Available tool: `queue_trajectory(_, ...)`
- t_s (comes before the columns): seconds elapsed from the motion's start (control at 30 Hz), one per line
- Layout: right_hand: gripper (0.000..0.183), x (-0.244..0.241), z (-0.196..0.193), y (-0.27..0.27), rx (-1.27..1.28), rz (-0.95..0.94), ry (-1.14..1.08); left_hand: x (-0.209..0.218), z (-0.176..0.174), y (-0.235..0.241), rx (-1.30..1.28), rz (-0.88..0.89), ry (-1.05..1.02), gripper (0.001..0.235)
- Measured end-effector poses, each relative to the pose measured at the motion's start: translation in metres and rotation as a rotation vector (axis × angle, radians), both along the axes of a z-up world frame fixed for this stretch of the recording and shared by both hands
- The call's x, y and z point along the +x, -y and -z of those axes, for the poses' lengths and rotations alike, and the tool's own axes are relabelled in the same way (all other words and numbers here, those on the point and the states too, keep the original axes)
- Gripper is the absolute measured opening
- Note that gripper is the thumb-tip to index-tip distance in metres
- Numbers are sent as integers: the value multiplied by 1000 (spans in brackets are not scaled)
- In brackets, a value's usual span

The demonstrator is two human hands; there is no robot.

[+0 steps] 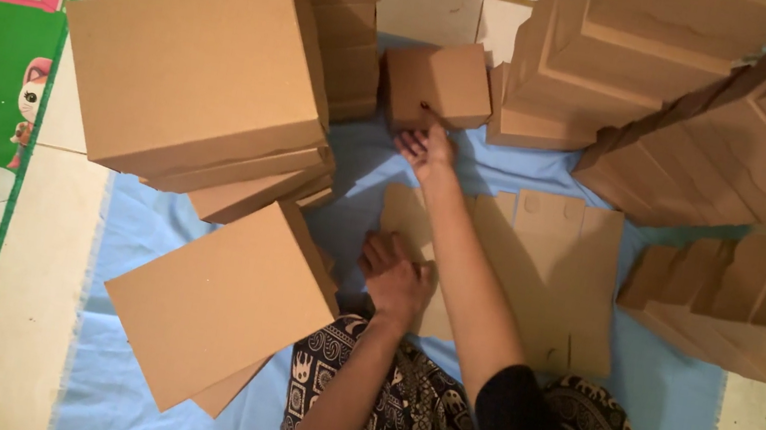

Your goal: The person sits on the floor and assembles flat cardboard pieces into small boxes by hand. They fold the flaps, interlock the tabs, and then place the finished boxes into a stack.

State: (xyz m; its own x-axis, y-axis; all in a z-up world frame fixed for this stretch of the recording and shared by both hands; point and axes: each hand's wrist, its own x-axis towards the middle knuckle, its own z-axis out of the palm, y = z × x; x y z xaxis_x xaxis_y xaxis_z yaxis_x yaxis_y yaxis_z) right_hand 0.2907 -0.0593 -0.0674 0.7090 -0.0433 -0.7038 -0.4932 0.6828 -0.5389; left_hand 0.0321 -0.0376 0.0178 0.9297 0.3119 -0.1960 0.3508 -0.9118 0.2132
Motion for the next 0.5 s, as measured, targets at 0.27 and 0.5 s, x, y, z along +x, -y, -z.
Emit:
queue_trajectory(0.27,76,-28,-28,-22,216,27,62,4,2,-1,4,22,-115,74)
queue_trajectory(0.5,58,-87,-2,49,154,2,153,-3,19,3,42,-2,192,77)
